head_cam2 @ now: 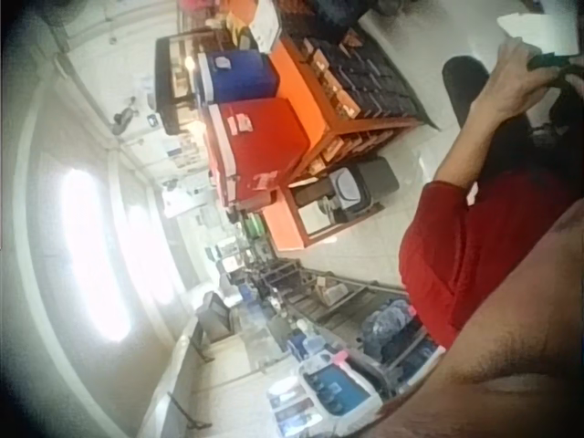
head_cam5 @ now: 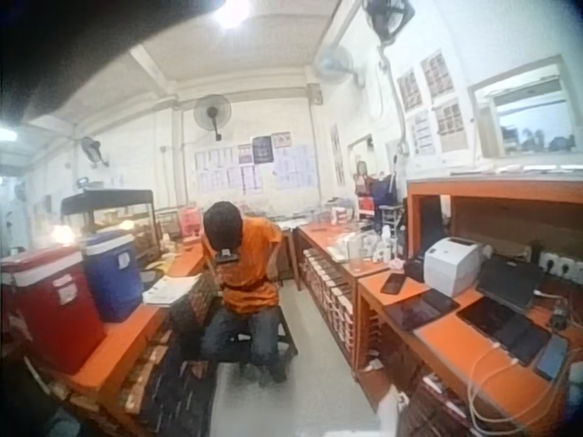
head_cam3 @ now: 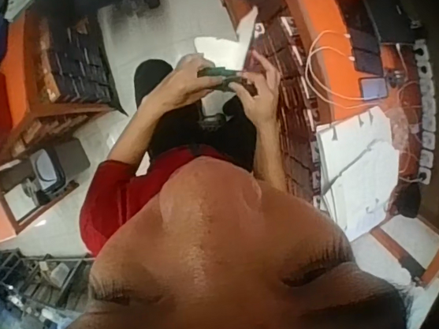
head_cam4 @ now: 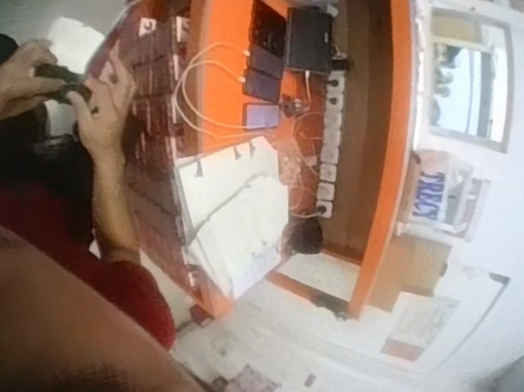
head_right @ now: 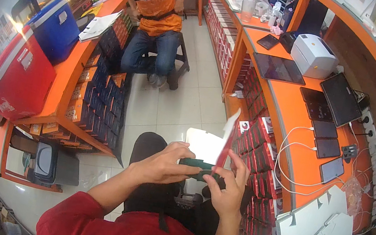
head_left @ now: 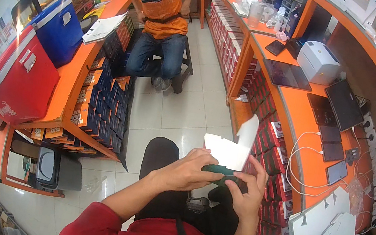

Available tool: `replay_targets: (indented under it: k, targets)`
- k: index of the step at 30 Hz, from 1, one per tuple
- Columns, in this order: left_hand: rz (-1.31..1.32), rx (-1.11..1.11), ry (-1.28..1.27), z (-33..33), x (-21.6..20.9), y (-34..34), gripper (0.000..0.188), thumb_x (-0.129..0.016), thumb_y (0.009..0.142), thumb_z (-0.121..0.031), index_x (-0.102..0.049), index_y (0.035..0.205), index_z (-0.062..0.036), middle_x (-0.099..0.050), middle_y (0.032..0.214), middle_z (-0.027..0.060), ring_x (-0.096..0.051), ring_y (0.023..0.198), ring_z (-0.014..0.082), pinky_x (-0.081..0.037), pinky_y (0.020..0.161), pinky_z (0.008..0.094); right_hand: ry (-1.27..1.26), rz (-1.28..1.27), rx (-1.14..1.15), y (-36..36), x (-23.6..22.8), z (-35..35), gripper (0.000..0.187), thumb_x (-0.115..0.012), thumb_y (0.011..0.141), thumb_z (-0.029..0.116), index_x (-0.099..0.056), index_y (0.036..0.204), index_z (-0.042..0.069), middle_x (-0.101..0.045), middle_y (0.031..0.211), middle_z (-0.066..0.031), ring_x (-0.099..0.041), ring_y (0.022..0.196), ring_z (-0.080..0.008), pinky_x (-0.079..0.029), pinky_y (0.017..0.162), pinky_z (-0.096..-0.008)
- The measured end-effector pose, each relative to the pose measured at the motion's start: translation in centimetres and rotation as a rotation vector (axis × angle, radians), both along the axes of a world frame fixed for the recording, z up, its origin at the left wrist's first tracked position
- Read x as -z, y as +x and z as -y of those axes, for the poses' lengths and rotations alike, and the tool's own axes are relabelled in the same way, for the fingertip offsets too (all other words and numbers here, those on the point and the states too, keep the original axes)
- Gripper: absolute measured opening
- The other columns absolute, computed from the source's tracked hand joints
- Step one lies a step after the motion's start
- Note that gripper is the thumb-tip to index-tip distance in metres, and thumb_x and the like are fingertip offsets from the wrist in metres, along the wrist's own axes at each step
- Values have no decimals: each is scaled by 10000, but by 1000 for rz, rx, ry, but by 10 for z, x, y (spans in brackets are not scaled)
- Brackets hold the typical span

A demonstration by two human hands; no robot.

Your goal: The person folds flat cardboard sheets into boxes by hand and stacks the assembled boxes onto a shelf.

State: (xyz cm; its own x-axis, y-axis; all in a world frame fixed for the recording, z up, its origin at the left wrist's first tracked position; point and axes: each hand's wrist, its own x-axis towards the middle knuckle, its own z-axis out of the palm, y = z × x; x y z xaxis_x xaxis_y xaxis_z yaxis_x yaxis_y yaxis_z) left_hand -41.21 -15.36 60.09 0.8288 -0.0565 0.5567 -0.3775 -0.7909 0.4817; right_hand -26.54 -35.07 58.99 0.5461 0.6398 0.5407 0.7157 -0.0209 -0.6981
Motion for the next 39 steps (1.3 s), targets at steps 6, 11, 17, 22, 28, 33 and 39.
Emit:
replay_targets:
  k: [6,11,17,22,28,33,39]
  targets:
    - [-46,-19,-54,2,-4,-2,490,-827,765,-49,-724,1238,-126,-587,1188,114,-566,1155,321,-387,1124,516,171,-188,256,-8,1,-11,335,-882,762,77,-681,1019,0,-589,1269,-188,-579,1183,-341,-496,952,-432]
    - [-43,-34,-104,3,-7,0,509,-840,753,-55,-726,1243,-131,-590,1195,104,-558,1176,314,-392,1115,500,202,-146,418,-11,2,-13,311,-851,787,45,-679,1039,-15,-581,1268,-189,-599,1157,-327,-496,948,-411]
    - [-42,11,-104,0,-11,3,530,-853,749,-70,-716,1257,-134,-592,1206,102,-555,1189,311,-393,1107,482,176,-100,172,-6,-6,-11,285,-852,762,32,-714,1009,-6,-613,1300,-201,-613,1156,-316,-503,967,-413]
    - [-127,-39,-148,0,-2,2,653,-857,742,-63,-628,1351,-116,-598,1278,106,-559,1209,310,-385,1114,485,199,-195,-20,-7,-12,-7,282,-814,793,0,-710,1054,-20,-630,1319,-195,-609,1196,-288,-501,1020,-403]
    - [-174,-73,163,34,17,9,606,-797,825,-126,-582,1390,-110,-547,1439,111,-492,1322,319,-385,1117,501,287,-570,269,-5,30,-15,367,-663,946,30,-572,1290,-65,-638,1277,-150,-627,1135,-238,-486,1024,-389]
    - [-62,-13,-131,40,44,-6,625,-718,890,-118,-511,1479,-98,-464,1543,177,-424,1428,350,-341,1176,490,372,-1080,447,15,54,9,218,-629,993,66,-611,1205,18,-657,999,-26,-578,713,-64,-452,562,-222]
    - [-161,-590,-1449,-10,88,-1,679,-426,1095,-485,-344,1577,-14,-450,1566,161,-436,1439,337,-368,1168,470,550,-1047,361,19,60,22,227,-625,999,44,-606,1223,20,-649,932,1,-545,665,-42,-404,542,-201]
